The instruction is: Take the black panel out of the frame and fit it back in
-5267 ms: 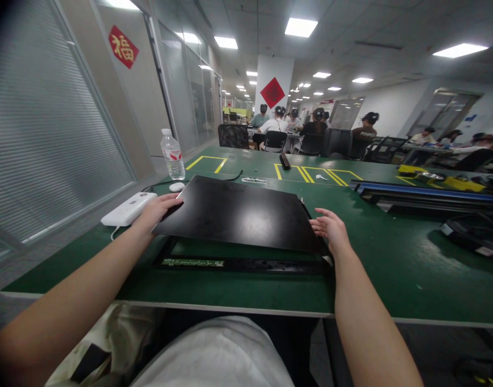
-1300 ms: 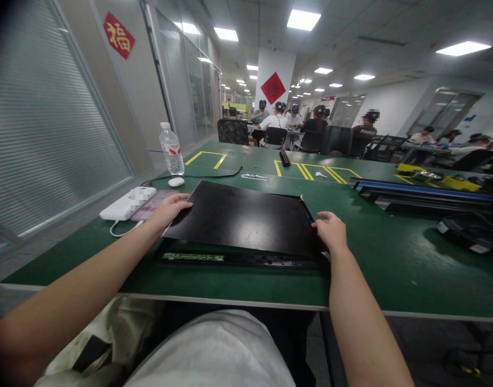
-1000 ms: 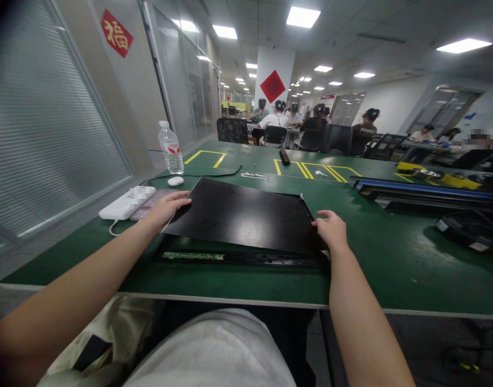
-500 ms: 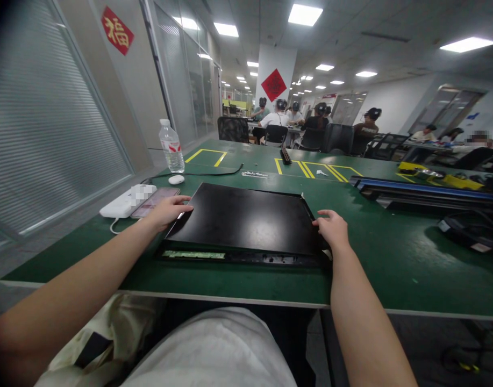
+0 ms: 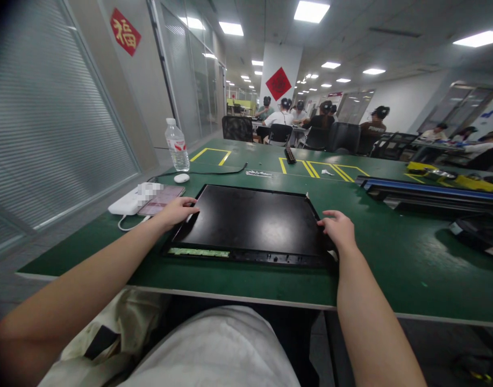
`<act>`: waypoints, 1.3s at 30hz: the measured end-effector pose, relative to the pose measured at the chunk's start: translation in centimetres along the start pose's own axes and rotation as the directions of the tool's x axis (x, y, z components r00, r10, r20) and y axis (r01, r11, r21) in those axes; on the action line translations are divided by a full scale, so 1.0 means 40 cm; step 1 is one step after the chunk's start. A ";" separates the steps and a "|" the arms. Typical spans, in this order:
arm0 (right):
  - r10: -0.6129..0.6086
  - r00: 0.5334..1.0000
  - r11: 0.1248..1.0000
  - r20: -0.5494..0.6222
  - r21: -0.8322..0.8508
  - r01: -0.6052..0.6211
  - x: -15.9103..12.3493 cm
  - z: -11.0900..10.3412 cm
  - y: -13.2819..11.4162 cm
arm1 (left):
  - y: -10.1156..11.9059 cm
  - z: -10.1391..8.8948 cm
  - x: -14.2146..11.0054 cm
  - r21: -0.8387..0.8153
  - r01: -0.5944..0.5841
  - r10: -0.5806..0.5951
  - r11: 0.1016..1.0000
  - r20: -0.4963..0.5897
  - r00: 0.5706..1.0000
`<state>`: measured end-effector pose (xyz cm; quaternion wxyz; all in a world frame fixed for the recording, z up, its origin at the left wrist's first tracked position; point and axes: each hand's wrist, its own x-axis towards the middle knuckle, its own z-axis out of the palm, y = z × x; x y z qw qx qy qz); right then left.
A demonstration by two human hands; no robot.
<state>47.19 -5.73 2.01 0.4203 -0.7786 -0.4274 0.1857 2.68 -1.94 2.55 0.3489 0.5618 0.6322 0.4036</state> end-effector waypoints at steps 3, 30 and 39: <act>-0.019 1.000 1.000 0.005 0.001 0.019 0.006 0.002 0.006 | -0.010 0.000 0.010 0.064 -0.023 0.025 0.998 -0.031 0.999; -0.011 1.000 1.000 0.001 0.017 0.011 0.017 0.012 0.019 | -0.025 -0.015 0.027 0.436 -0.180 0.188 0.882 0.026 0.982; -0.048 0.999 0.998 -0.006 -0.044 0.048 0.022 0.017 0.026 | -0.027 -0.045 0.006 0.471 -0.634 0.414 0.614 0.491 0.766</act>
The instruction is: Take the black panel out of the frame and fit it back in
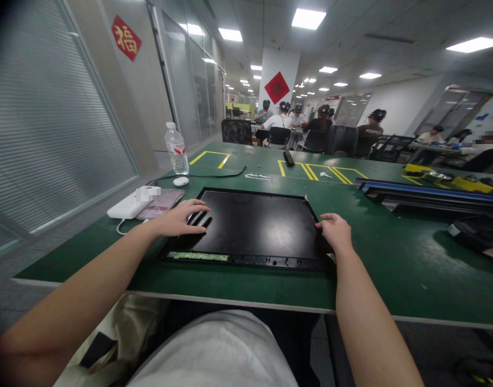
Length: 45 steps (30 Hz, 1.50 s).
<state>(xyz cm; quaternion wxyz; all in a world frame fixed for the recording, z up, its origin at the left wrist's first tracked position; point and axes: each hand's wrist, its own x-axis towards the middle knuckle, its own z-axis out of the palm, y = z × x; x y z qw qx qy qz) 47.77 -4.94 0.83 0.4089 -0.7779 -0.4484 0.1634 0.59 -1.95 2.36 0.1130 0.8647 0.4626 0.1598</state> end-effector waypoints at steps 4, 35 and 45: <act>-0.009 1.000 1.000 0.001 -0.012 0.009 -0.006 -0.003 -0.006 | 0.009 -0.016 -0.016 -0.022 -0.004 0.007 1.000 0.121 0.993; -0.013 1.000 1.000 0.002 0.008 0.013 -0.008 -0.004 -0.004 | 0.027 -0.053 -0.032 -0.159 -0.203 0.235 0.966 0.218 0.947; -0.003 1.000 1.000 0.002 0.004 0.003 -0.008 -0.003 -0.003 | 0.031 -0.051 -0.031 -0.179 -0.236 0.271 0.955 0.202 0.941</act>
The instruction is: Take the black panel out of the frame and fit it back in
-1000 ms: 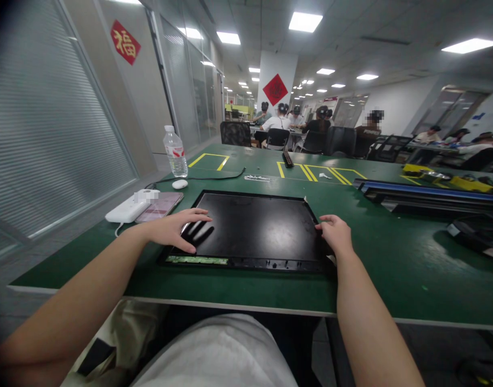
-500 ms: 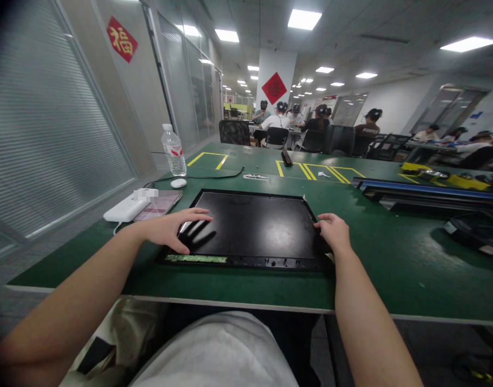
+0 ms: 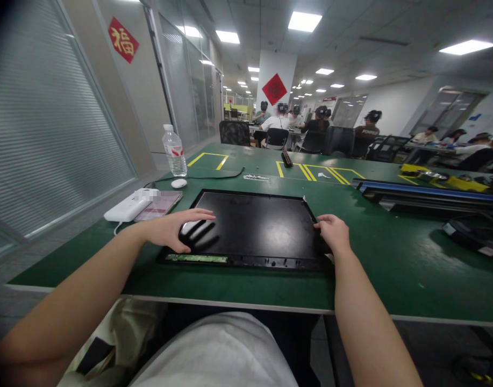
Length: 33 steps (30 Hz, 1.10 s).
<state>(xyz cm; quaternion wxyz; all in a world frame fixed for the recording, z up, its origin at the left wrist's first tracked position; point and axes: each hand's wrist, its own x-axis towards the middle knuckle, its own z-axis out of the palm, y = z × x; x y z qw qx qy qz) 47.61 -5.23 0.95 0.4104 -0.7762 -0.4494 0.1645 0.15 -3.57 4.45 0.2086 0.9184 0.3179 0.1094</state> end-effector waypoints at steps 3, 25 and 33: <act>-0.007 1.000 1.000 0.001 -0.004 0.007 -0.002 -0.001 -0.003 | 0.002 -0.001 0.000 -0.002 0.004 -0.004 1.000 -0.001 1.000; 0.008 1.000 0.999 -0.019 0.050 -0.007 -0.012 -0.007 -0.013 | -0.070 0.024 0.019 0.071 0.474 -0.441 0.877 -0.268 0.856; 0.011 0.996 0.995 -0.086 -0.095 -0.019 0.030 -0.004 0.028 | -0.075 0.024 0.022 0.093 0.524 -0.488 0.847 -0.257 0.834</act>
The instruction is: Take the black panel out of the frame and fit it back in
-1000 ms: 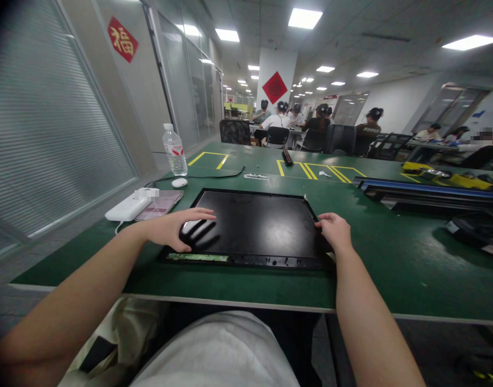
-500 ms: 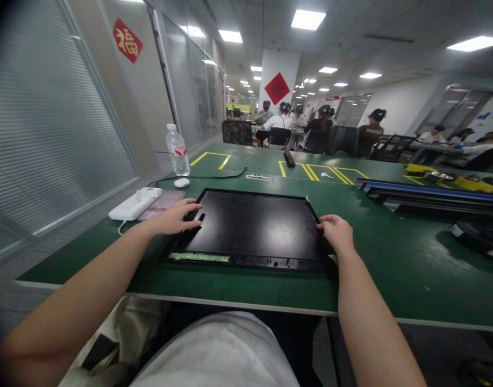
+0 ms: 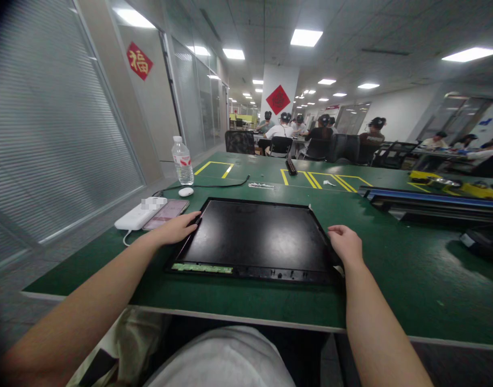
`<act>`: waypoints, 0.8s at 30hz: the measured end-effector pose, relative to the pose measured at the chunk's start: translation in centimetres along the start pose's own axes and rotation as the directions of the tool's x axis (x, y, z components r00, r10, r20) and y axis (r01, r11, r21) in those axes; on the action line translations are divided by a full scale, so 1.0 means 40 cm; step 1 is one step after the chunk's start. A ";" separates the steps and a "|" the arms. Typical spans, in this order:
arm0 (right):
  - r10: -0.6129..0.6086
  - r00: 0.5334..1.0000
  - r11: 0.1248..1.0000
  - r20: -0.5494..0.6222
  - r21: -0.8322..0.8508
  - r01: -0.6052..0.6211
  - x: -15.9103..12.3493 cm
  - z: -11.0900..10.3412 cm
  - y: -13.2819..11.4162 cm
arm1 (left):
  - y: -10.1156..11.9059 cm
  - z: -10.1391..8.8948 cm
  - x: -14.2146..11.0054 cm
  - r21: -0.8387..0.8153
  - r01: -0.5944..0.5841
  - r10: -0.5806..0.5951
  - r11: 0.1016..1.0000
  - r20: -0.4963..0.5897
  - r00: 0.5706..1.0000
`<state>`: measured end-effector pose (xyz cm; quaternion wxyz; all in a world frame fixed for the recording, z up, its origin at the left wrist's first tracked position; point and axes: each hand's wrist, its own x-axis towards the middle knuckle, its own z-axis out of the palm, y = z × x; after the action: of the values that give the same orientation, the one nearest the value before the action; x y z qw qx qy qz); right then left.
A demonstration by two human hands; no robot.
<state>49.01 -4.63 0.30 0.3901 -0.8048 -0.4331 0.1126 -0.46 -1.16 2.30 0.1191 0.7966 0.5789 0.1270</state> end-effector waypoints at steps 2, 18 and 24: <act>-0.012 0.999 1.000 0.032 -0.018 0.012 0.006 0.005 0.005 | 0.007 -0.006 -0.004 -0.002 0.009 -0.009 1.000 0.017 1.000; -0.047 0.996 0.999 0.072 -0.020 0.049 0.006 0.012 0.005 | 0.014 0.034 0.016 -0.108 0.184 -0.203 0.977 -0.199 0.959; -0.024 0.998 0.999 0.066 -0.044 0.027 0.012 0.017 0.013 | 0.007 0.034 0.023 -0.198 0.158 -0.199 0.967 -0.209 0.957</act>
<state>49.26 -4.04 -0.46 0.3591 -0.8034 -0.4584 0.1242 0.53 -0.42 1.16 0.1343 0.7071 0.6448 0.2574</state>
